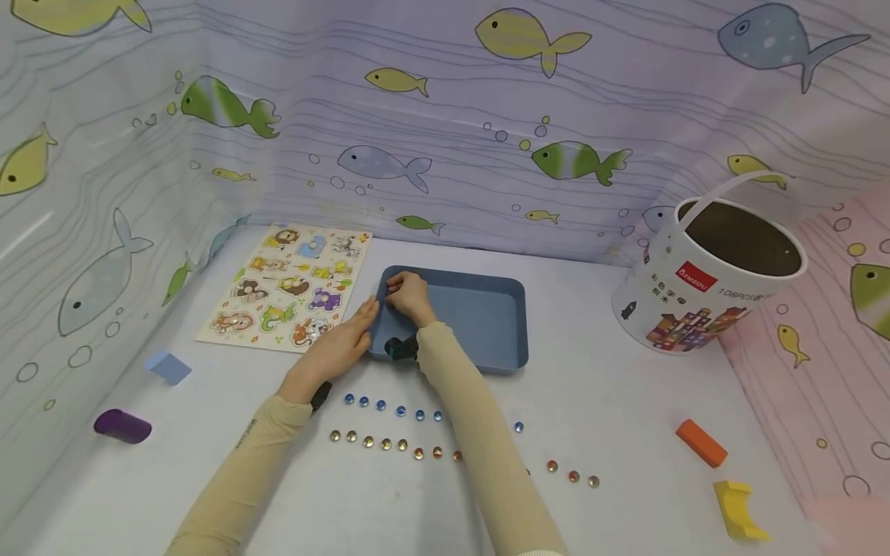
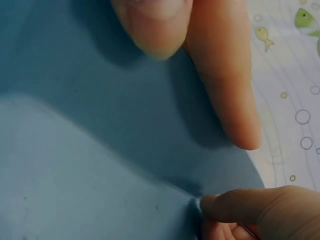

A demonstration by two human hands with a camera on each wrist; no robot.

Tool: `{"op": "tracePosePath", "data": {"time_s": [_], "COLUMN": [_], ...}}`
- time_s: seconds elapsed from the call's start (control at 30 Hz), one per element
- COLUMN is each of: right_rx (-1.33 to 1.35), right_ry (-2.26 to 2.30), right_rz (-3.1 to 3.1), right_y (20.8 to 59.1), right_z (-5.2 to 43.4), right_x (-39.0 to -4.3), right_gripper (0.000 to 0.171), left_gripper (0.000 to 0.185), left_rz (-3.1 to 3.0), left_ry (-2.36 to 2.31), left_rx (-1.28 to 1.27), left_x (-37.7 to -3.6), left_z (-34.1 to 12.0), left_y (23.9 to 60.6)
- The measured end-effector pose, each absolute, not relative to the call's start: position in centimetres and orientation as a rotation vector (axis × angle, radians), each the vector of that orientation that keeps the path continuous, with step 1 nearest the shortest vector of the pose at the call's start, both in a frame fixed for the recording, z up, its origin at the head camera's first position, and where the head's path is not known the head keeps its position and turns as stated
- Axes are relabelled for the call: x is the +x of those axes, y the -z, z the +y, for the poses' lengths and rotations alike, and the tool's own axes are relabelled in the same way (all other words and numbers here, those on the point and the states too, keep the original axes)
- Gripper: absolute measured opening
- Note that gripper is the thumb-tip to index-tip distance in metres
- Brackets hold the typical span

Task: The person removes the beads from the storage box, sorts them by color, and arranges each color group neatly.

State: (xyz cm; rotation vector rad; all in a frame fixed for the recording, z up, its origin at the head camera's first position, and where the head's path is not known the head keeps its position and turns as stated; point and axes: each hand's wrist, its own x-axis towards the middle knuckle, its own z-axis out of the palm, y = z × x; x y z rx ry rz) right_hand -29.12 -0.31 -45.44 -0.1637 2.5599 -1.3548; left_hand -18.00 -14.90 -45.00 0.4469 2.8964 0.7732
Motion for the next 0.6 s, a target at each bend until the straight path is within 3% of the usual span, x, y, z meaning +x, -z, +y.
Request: {"op": "tracePosePath", "data": {"time_s": [0.23, 0.6], "right_rx": [-0.096, -0.305], "right_ry": [1.423, 1.637], "right_rz": [2.539, 2.29], "right_y": [45.7, 44.0], "right_z": [-0.1, 3.3], "right_x": [-29.3, -29.2], "right_gripper": [0.025, 0.029], "left_gripper": [0.058, 0.057], "left_rz": [2.873, 2.889], "left_ry": [-0.778, -0.768], "left_rx": [0.447, 0.441], "left_x": [-18.1, -17.9], "left_z": [-14.6, -14.9], "left_y": [44.9, 44.8]}}
